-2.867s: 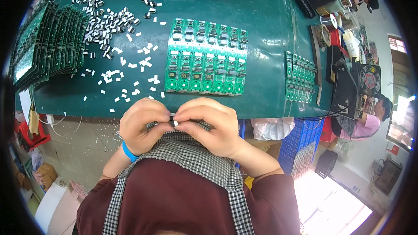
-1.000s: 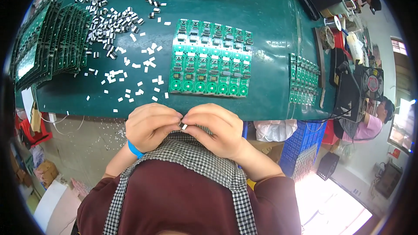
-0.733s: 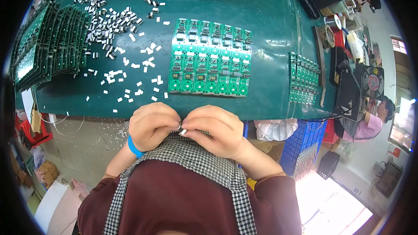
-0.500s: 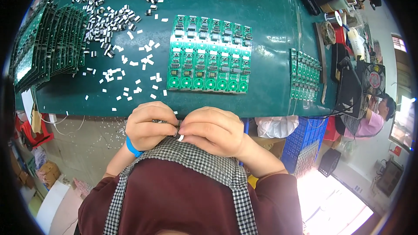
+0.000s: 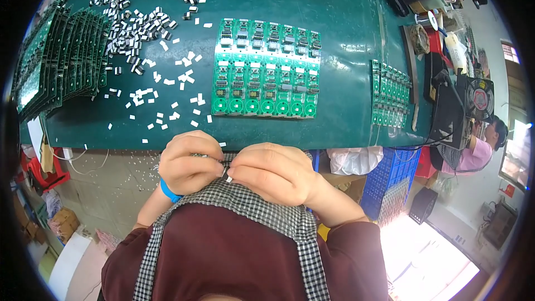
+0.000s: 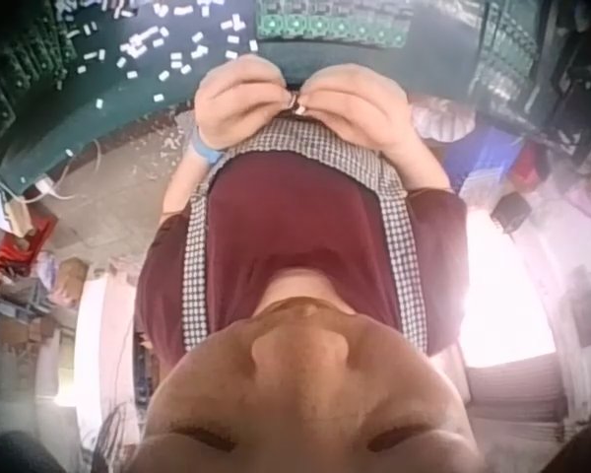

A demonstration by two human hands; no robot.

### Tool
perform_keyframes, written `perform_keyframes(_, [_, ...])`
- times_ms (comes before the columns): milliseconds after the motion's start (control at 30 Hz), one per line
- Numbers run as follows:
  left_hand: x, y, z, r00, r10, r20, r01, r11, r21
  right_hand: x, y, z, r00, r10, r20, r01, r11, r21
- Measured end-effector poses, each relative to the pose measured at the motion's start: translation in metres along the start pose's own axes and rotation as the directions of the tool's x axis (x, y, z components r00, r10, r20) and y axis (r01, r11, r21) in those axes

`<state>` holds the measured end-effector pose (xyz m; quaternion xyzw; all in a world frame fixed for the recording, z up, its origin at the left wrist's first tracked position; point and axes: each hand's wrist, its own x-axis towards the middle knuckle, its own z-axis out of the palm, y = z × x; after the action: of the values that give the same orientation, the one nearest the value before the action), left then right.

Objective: The person inserts small electronic components into green printed circuit boards by hand.

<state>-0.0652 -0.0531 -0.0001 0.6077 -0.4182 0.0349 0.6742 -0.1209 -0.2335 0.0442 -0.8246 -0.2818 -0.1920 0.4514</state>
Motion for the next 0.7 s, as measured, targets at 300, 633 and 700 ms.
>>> perform_keyframes(300, [-0.0023, 0.0034, -0.0018, 0.992, 0.123, -0.012, -0.118, 0.973, 0.196, -0.0011, -0.0006, -0.0009, 1.000, 0.010, 0.018, -0.010, 0.999, -0.038])
perform_keyframes(633, [-0.0028, 0.0045, 0.0004, 0.997, -0.018, -0.072, 0.026, 0.993, 0.116, -0.0016, 0.0014, -0.0012, 0.995, 0.097, 0.025, -0.098, 0.995, 0.035])
perform_keyframes(700, [-0.0010, 0.0021, -0.0018, 0.998, 0.061, -0.022, -0.055, 0.978, 0.202, -0.0014, 0.0007, 0.0003, 0.989, 0.150, -0.001, -0.150, 0.988, 0.039])
